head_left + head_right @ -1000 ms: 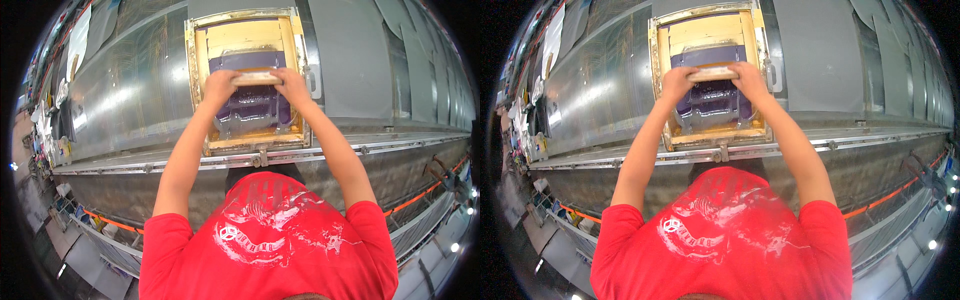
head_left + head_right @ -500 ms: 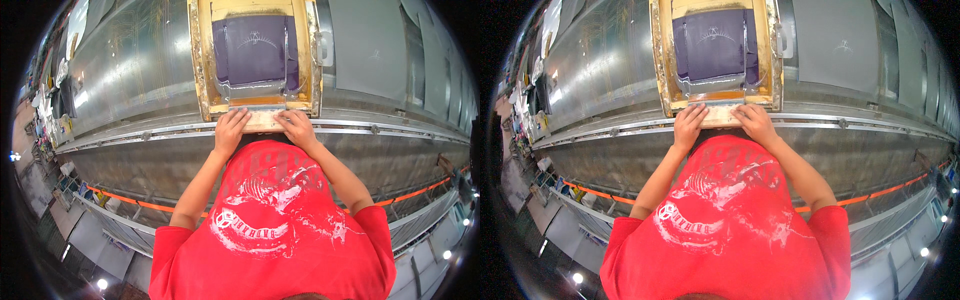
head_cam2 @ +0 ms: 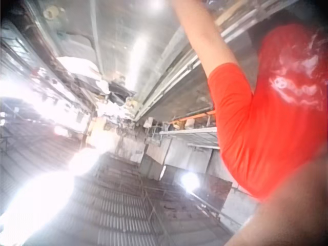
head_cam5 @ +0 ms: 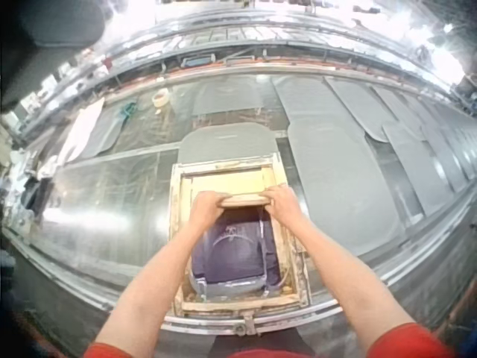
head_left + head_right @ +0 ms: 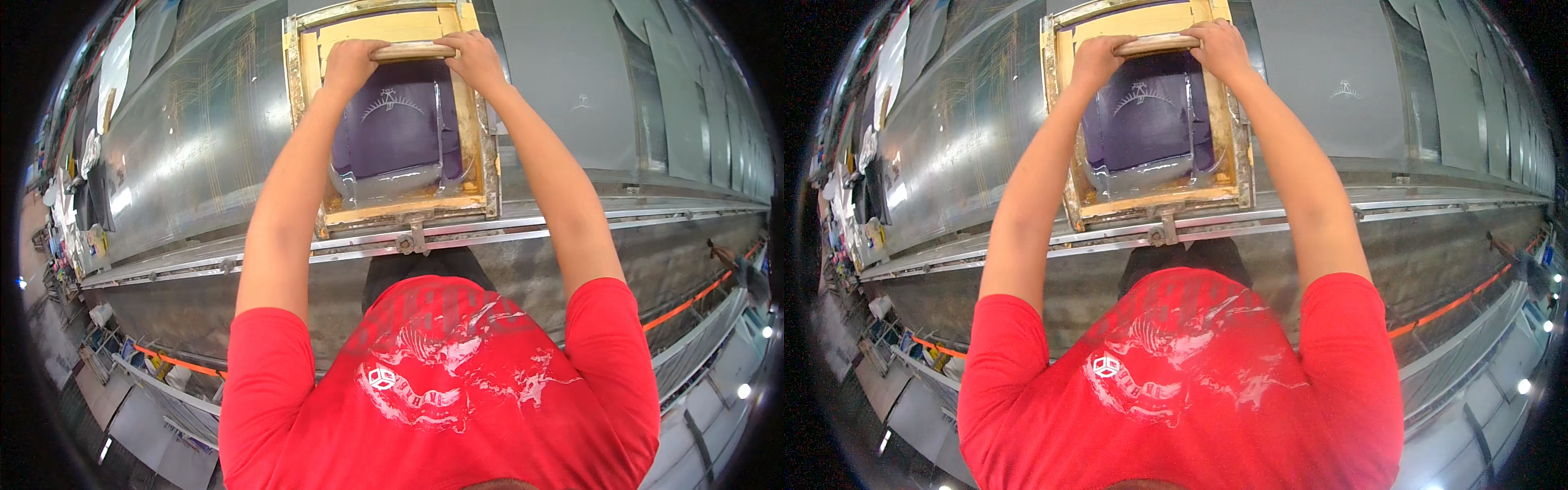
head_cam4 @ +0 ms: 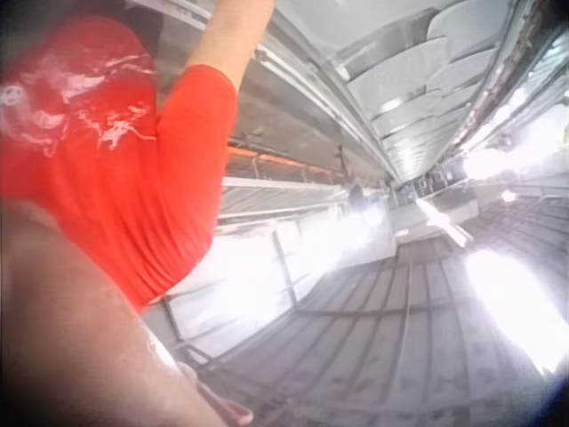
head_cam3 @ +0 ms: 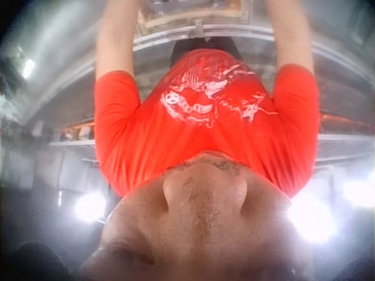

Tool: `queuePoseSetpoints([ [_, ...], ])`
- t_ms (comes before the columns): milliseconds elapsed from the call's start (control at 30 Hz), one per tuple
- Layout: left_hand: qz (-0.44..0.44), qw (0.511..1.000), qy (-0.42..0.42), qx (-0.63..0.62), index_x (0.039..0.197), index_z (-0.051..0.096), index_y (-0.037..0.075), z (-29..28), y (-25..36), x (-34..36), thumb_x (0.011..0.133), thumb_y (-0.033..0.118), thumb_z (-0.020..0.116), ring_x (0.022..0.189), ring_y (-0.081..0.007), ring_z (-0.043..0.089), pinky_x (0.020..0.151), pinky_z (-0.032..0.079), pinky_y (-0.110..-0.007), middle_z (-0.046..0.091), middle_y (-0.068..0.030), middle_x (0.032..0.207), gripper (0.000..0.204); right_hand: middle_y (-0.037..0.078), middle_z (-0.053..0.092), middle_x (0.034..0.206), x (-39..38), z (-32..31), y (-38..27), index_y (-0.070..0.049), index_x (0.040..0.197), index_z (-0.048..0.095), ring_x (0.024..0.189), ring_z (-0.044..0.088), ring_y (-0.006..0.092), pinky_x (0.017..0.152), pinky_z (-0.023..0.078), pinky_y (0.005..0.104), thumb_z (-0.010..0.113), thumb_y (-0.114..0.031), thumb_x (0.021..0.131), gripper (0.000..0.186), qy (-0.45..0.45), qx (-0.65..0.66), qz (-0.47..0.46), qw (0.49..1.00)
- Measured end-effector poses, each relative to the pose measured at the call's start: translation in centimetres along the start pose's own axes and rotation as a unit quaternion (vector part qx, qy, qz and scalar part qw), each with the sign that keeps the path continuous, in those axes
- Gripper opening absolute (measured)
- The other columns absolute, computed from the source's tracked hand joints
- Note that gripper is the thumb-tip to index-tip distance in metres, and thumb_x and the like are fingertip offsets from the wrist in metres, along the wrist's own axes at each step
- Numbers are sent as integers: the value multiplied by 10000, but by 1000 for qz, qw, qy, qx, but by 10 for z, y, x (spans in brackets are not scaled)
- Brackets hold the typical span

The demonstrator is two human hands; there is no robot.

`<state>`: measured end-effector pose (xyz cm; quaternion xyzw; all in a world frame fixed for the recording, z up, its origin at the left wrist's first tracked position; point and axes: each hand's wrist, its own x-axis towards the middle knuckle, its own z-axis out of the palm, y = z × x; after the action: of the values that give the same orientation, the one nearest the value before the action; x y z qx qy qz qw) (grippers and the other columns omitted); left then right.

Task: The person uses a squeegee to pull purple ink across a screen printing frame, repeatedly applying pressure to transfer the design onto a t-shirt positioned underneath. The person maintains consistent strokes and repositions the squeegee to cover the entire print area.

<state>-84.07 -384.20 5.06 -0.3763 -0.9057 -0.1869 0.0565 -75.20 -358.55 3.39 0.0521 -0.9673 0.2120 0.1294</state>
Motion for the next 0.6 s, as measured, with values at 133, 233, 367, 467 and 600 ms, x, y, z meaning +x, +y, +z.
queuePoseSetpoints([
  [133, 26, 991, -125, 40, 1077, 790, 258, 8, 11, -5, 770, 107, 694, 888, -268, 713, 906, 497, -424, 752, -84, 905, 356, 107, 714, 1095, -51, 2, -4, -178, 1176, 746, 1035, 612, 324, 954, 494, 425, 745, -116, 770, 411, -41, 60, 47, 996],
  [233, 119, 987, -95, 41, 1033, 790, 234, 8, 49, -49, 774, 78, 675, 904, -223, 690, 925, 424, -430, 754, -39, 915, 324, 99, 709, 1114, -124, -7, -28, -146, 1166, 736, 1038, 606, 326, 959, 494, 429, 738, -48, 744, 433, -6, 92, 73, 993],
  [367, 118, 988, -92, 37, 1000, 760, 156, -3, 100, -134, 798, 77, 651, 913, -185, 637, 892, 409, -424, 745, -9, 985, 242, 89, 685, 1167, -200, -27, -76, -110, 1159, 708, 1073, 588, 319, 963, 484, 428, 723, 3, 692, 481, 0, 116, 77, 990],
  [467, 71, 989, -129, -1, 1148, 726, 126, -24, 121, -185, 781, 122, 695, 1065, -180, 635, 953, 396, -431, 725, -1, 1169, 369, 71, 675, 1165, -225, -46, -100, -116, 1168, 700, 1085, 585, 311, 960, 470, 433, 724, 3, 675, 508, -53, 144, 73, 985],
  [600, 15, 998, -66, -2, 1255, 675, 173, -38, 144, -240, 687, 79, 746, 1143, -181, 614, 956, 377, -421, 671, 38, 1301, 580, 22, 645, 1171, -251, -59, -131, -165, 1203, 693, 1094, 586, 264, 948, 445, 441, 732, -28, 673, 548, -49, 97, 38, 993],
])
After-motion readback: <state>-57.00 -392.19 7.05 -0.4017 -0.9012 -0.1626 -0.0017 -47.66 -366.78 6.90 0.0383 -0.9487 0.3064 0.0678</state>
